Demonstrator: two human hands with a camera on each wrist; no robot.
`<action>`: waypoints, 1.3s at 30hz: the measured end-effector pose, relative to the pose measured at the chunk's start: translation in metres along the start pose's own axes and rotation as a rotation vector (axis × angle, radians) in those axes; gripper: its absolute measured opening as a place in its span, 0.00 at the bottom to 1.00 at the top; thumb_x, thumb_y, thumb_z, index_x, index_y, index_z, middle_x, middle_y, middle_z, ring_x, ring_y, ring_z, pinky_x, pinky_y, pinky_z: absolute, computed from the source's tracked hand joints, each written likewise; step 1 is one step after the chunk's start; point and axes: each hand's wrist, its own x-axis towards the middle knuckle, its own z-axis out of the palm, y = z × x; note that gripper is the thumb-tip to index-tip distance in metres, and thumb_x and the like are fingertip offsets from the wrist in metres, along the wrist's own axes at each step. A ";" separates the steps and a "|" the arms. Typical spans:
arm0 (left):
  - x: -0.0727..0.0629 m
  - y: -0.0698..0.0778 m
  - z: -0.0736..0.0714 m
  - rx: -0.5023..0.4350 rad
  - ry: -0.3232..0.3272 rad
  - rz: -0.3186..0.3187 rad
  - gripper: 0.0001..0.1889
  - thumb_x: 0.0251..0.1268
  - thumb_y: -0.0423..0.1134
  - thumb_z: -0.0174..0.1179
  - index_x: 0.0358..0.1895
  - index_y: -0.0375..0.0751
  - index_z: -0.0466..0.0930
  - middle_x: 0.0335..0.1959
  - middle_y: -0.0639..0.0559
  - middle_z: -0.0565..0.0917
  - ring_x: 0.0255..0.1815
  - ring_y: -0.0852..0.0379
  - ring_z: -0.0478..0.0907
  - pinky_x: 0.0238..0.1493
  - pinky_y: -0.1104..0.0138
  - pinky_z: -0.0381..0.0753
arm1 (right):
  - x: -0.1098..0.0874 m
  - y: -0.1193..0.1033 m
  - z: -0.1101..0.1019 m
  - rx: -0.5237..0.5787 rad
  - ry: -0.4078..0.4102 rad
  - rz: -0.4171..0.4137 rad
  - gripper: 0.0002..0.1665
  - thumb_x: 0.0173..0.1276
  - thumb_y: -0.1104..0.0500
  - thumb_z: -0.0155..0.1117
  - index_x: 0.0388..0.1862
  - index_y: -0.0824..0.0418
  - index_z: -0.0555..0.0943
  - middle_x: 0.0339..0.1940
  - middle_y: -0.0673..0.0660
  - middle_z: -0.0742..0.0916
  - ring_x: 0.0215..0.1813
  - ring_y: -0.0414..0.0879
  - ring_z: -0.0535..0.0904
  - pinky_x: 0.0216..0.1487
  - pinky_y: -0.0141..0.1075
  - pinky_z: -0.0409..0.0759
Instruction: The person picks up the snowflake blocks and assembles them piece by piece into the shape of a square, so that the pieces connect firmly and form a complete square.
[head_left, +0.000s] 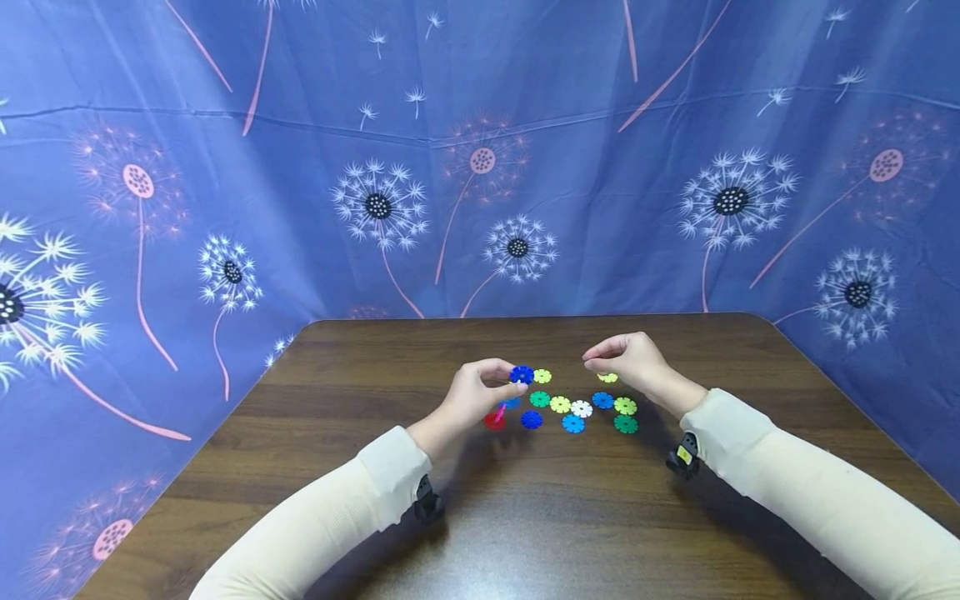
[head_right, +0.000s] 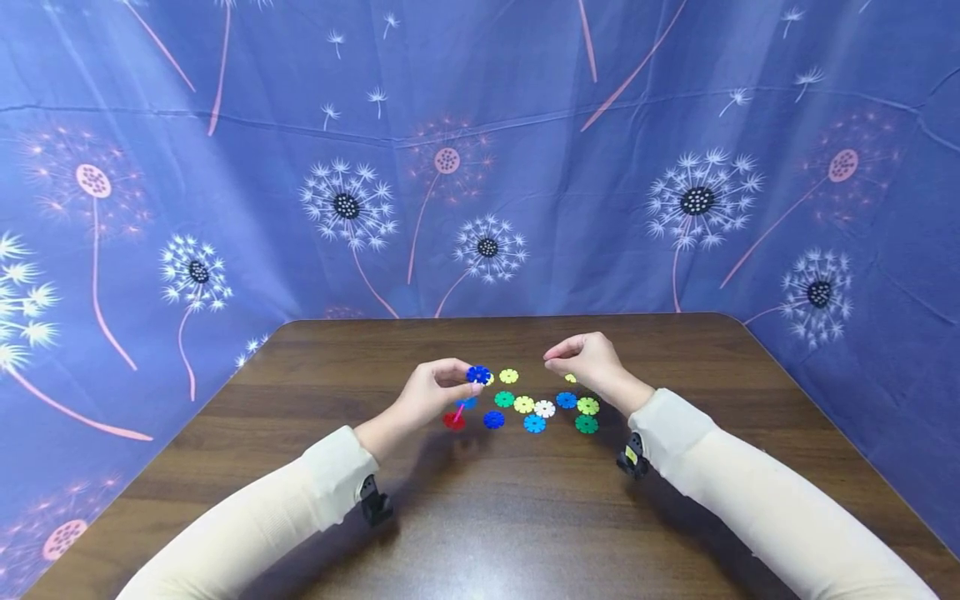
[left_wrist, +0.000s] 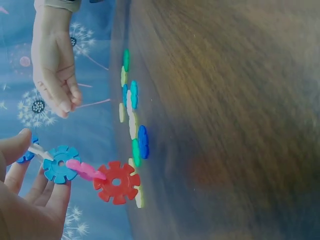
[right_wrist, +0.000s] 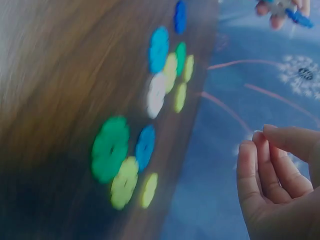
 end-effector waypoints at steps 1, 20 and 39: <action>-0.002 0.004 -0.001 -0.023 0.006 -0.007 0.10 0.57 0.35 0.70 0.40 0.34 0.84 0.38 0.42 0.88 0.39 0.57 0.85 0.42 0.63 0.83 | 0.002 0.002 -0.002 -0.006 -0.006 0.011 0.15 0.61 0.58 0.71 0.43 0.67 0.86 0.33 0.55 0.90 0.34 0.40 0.84 0.43 0.39 0.81; -0.002 -0.008 -0.002 -0.396 0.054 -0.173 0.06 0.61 0.34 0.66 0.36 0.34 0.82 0.33 0.46 0.88 0.34 0.57 0.85 0.49 0.56 0.83 | 0.034 0.037 -0.007 -0.106 -0.067 0.168 0.20 0.59 0.60 0.72 0.48 0.70 0.83 0.40 0.57 0.87 0.38 0.51 0.82 0.47 0.45 0.80; -0.001 -0.017 -0.001 -0.478 0.113 -0.178 0.02 0.63 0.32 0.63 0.35 0.35 0.83 0.28 0.59 0.85 0.34 0.62 0.84 0.52 0.58 0.82 | 0.051 0.059 -0.005 -0.183 -0.132 0.216 0.19 0.53 0.64 0.76 0.43 0.70 0.83 0.37 0.59 0.86 0.37 0.49 0.81 0.44 0.42 0.80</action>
